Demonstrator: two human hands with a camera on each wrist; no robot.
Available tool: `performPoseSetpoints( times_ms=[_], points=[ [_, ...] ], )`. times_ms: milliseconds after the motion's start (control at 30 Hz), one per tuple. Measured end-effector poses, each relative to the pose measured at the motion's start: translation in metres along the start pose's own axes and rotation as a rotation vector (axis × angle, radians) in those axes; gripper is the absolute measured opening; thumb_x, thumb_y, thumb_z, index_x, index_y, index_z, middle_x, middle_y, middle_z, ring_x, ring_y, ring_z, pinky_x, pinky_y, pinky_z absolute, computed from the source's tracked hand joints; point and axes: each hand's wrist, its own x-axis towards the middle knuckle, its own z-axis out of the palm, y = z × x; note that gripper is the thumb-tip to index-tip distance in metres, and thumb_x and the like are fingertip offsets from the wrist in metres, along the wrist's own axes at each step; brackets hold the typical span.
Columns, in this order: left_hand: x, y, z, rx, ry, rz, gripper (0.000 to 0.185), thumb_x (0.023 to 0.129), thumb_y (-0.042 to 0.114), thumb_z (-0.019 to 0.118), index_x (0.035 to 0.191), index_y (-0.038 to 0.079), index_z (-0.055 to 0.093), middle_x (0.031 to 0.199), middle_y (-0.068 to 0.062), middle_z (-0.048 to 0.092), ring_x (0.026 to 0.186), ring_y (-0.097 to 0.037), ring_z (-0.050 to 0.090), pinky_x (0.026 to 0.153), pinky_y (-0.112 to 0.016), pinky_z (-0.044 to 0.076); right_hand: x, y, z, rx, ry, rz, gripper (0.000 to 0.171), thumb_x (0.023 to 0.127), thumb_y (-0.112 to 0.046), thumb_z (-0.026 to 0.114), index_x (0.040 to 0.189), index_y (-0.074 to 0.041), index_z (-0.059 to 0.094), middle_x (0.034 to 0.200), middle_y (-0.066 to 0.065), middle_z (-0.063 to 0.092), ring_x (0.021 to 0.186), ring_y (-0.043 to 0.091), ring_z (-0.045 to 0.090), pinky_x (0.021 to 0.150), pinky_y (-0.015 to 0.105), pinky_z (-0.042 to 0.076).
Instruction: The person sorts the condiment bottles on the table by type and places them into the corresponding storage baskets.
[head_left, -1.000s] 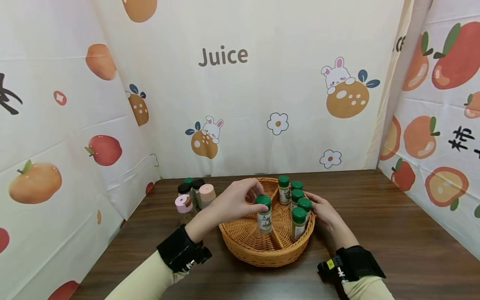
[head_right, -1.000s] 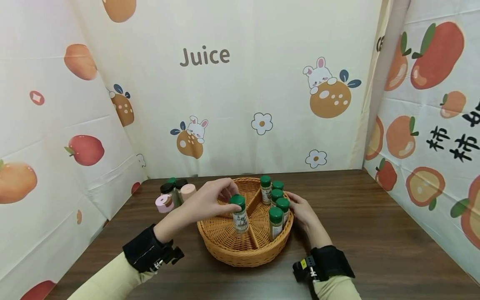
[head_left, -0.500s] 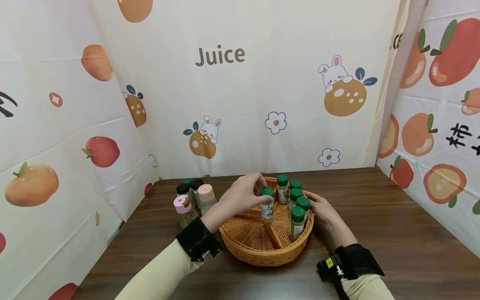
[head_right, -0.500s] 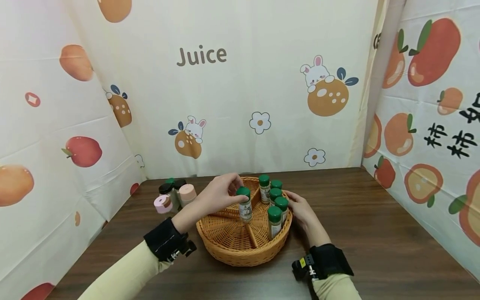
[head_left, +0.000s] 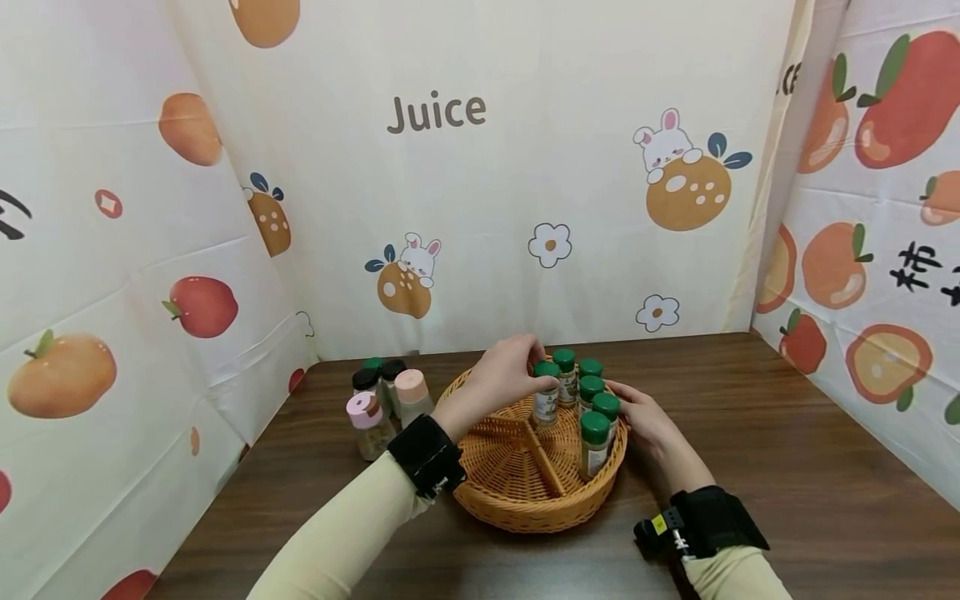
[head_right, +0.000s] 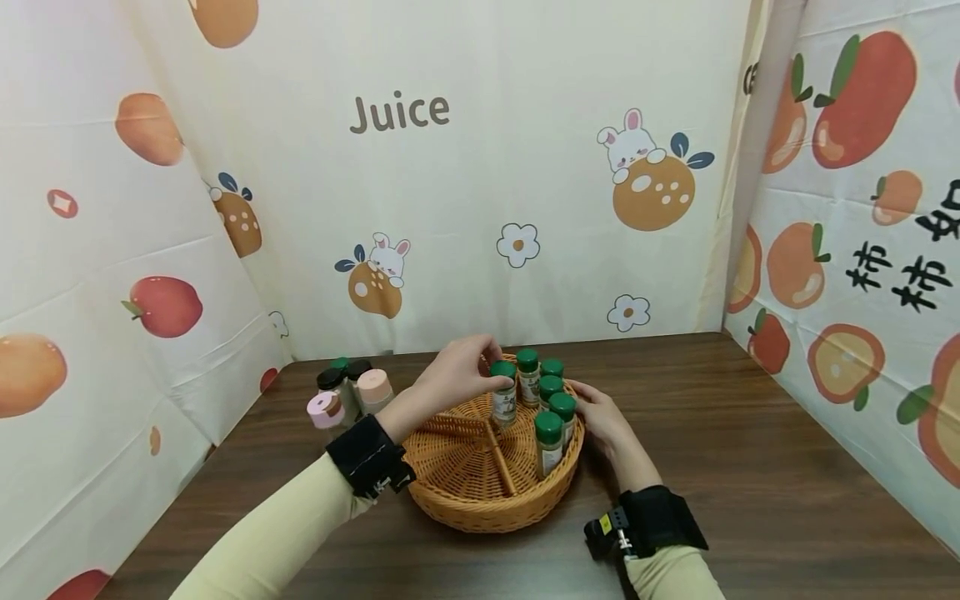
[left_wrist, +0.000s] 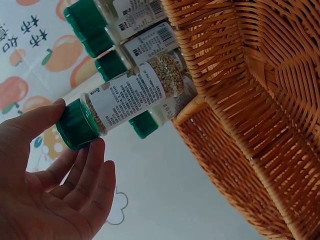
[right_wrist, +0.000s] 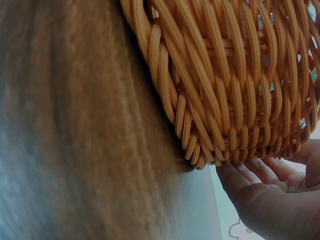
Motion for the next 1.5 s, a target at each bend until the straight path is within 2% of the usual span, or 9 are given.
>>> performPoseSetpoints(
  times_ms=[100,300,467,600,800,1000,1200,1400,1500],
  points=[
    [0.006,0.001,0.005,0.028,-0.006,-0.03,0.03,0.089,0.038,0.075,0.102,0.017,0.059,0.09,0.002,0.059,0.077,-0.013,0.054,0.065,-0.025,0.043,0.001,0.0,0.002,0.006,0.005,0.006,0.052,0.109,-0.013,0.031,0.157,0.003,0.02,0.153,0.03,0.032,0.088,-0.005,0.054,0.068,0.016,0.044],
    [0.021,0.003,0.017,0.07,-0.014,-0.08,0.029,0.09,0.037,0.074,0.102,0.017,0.058,0.094,0.001,0.061,0.078,-0.012,0.055,0.064,-0.023,0.043,0.003,0.002,0.002,-0.001,0.01,0.004,0.052,0.109,-0.012,0.032,0.156,0.003,0.02,0.152,0.03,0.033,0.087,-0.006,0.054,0.068,0.015,0.045],
    [0.032,0.005,0.03,0.107,-0.029,-0.111,0.03,0.09,0.037,0.074,0.103,0.015,0.058,0.093,0.0,0.06,0.074,-0.012,0.054,0.06,-0.022,0.04,0.001,0.003,0.0,-0.016,0.0,-0.005,0.053,0.109,-0.016,0.032,0.157,0.004,0.019,0.154,0.032,0.03,0.094,-0.006,0.053,0.075,0.015,0.048],
    [0.039,0.005,0.039,0.143,-0.039,-0.145,0.031,0.091,0.038,0.073,0.104,0.015,0.057,0.094,0.0,0.059,0.073,-0.012,0.053,0.059,-0.023,0.04,0.001,0.002,0.0,-0.015,0.002,-0.003,0.052,0.109,-0.016,0.032,0.157,0.003,0.02,0.153,0.031,0.032,0.091,-0.005,0.054,0.071,0.016,0.047],
    [0.044,0.006,0.048,0.139,-0.048,-0.219,0.032,0.092,0.038,0.072,0.108,0.014,0.057,0.1,-0.002,0.06,0.081,-0.014,0.056,0.063,-0.026,0.043,0.001,-0.001,0.004,-0.015,-0.009,-0.011,0.052,0.109,-0.015,0.032,0.157,0.003,0.02,0.155,0.031,0.029,0.098,-0.005,0.054,0.081,0.016,0.05],
    [0.045,0.01,0.049,0.093,-0.033,-0.256,0.032,0.091,0.036,0.073,0.108,0.013,0.057,0.106,-0.004,0.06,0.085,-0.015,0.058,0.065,-0.026,0.045,0.001,-0.002,0.004,-0.049,0.004,-0.003,0.052,0.109,-0.017,0.032,0.157,0.002,0.022,0.156,0.031,0.028,0.109,0.004,0.053,0.085,0.017,0.049],
    [0.044,0.013,0.051,0.116,-0.051,-0.259,0.036,0.092,0.039,0.071,0.11,0.013,0.054,0.111,-0.005,0.058,0.091,-0.016,0.059,0.066,-0.026,0.046,0.0,-0.002,0.003,-0.046,0.001,0.001,0.052,0.11,-0.018,0.032,0.157,0.001,0.02,0.157,0.03,0.026,0.107,0.001,0.053,0.085,0.017,0.049],
    [0.044,0.008,0.051,0.103,-0.047,-0.244,0.037,0.089,0.043,0.073,0.092,0.016,0.049,0.091,0.0,0.051,0.074,-0.013,0.049,0.058,-0.025,0.036,0.0,-0.001,0.001,-0.036,-0.001,0.002,0.052,0.11,-0.018,0.031,0.157,0.002,0.02,0.157,0.031,0.026,0.102,-0.003,0.053,0.084,0.016,0.049],
    [0.044,0.007,0.049,0.111,-0.047,-0.222,0.036,0.089,0.042,0.073,0.089,0.016,0.048,0.089,-0.001,0.05,0.073,-0.014,0.047,0.058,-0.025,0.035,0.0,-0.001,0.001,-0.036,0.004,0.001,0.052,0.11,-0.017,0.031,0.157,0.001,0.02,0.157,0.031,0.026,0.102,-0.004,0.053,0.084,0.015,0.049]
  ],
)
